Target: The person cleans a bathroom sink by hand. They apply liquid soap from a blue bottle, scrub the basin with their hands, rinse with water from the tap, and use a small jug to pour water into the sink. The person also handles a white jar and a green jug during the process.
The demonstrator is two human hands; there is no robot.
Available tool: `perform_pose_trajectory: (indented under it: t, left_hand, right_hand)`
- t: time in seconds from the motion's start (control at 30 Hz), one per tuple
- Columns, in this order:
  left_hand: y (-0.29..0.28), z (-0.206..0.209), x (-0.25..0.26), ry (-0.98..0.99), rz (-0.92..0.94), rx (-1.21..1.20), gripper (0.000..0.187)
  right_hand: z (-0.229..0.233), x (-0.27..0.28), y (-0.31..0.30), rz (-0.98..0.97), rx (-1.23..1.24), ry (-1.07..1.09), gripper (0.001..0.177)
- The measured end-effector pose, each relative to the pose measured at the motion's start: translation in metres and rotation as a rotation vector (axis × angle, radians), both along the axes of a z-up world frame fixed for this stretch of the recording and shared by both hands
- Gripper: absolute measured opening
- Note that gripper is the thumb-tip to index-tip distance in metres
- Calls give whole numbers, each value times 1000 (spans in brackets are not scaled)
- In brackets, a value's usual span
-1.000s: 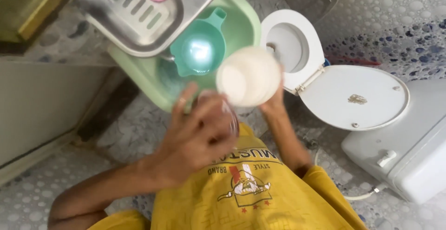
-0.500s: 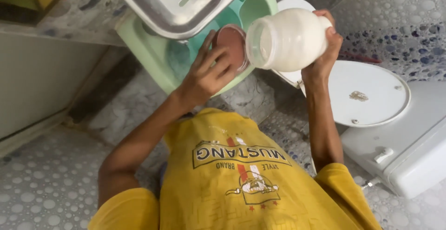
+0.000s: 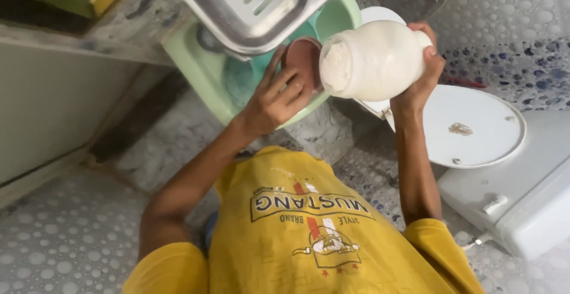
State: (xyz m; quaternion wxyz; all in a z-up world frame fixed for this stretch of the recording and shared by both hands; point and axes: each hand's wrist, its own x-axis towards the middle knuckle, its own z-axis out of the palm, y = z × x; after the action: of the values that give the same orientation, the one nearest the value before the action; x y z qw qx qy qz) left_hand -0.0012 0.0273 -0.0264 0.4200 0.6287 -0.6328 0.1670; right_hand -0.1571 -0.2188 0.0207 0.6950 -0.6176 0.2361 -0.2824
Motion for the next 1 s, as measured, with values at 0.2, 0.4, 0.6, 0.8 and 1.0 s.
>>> perform_pose_trajectory:
  t: [0.2, 0.4, 0.6, 0.8, 1.0]
  left_hand:
    - [-3, -16, 0, -33, 31, 2, 9]
    - [1, -15, 0, -59, 37, 18, 11]
    - [0, -18, -1, -54, 37, 17, 9]
    - [-3, -31, -1, -97, 66, 38, 11]
    - [-5, -45, -1, -153, 102, 45, 10]
  right_hand:
    - [-4, 0, 0, -15, -53, 23, 62]
    - [-7, -1, 1, -48, -65, 42, 65]
    - [-8, 0, 4, -35, -145, 71, 65]
    - [-11, 2, 4, -47, -61, 46, 64]
    - [-14, 5, 3, -47, -70, 49, 63]
